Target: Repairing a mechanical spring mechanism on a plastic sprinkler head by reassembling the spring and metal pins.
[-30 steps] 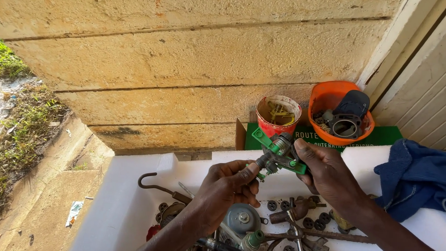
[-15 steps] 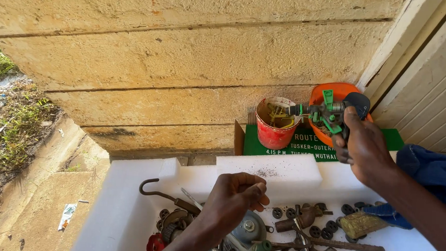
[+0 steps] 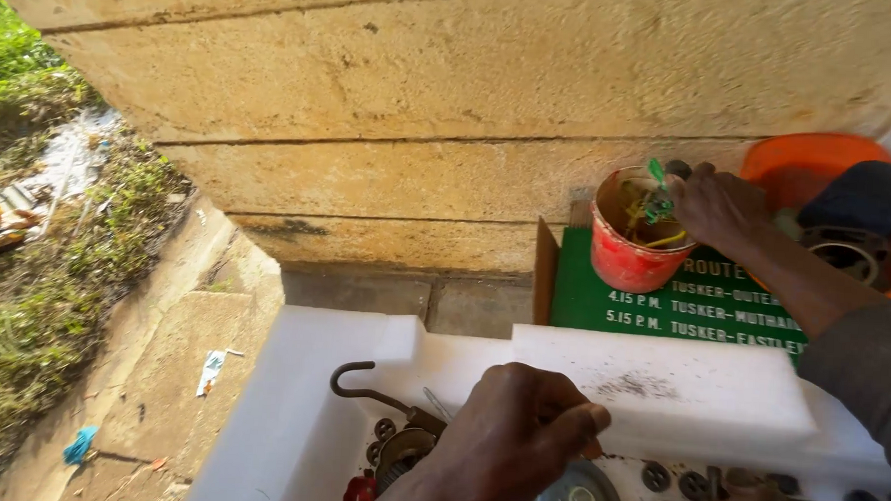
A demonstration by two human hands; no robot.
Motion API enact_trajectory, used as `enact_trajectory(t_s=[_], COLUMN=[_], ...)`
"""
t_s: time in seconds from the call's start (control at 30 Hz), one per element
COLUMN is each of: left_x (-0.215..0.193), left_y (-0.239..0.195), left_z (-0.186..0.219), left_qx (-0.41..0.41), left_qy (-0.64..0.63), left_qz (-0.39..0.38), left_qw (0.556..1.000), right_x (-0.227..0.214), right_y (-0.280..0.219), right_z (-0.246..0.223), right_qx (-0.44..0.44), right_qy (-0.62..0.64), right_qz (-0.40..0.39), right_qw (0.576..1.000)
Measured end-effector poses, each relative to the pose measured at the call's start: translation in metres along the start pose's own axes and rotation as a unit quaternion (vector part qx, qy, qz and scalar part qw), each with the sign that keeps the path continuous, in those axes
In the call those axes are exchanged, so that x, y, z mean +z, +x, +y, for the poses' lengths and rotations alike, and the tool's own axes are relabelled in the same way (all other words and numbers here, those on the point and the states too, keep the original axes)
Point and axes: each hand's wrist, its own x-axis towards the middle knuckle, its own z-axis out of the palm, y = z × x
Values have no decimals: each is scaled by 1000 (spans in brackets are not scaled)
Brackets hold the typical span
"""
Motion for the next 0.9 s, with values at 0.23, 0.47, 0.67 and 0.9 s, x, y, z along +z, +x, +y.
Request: enact_trajectory(t_s=[0.23,0.47,0.67,0.9], left_x=[-10,-8,-20,-40], left_y=[18,23,16,7], left_z=[-9,-16,-11,-14], left_qx=[-34,25,1,-10], left_qy=[63,186,220,240], left_qz=[-70,-135,-155,-132], left_qw=[995,973,963,962], right_x=[-31,-39,-106,-300], right_y=[7,-1,-24,-110], right_z=[-25,-22,-49,-101], right_qx=[187,176,152,134], right_qy=[209,191,350,547], right_qz=[-310,-337,-120,-28], right_qw=[909,905,916,826])
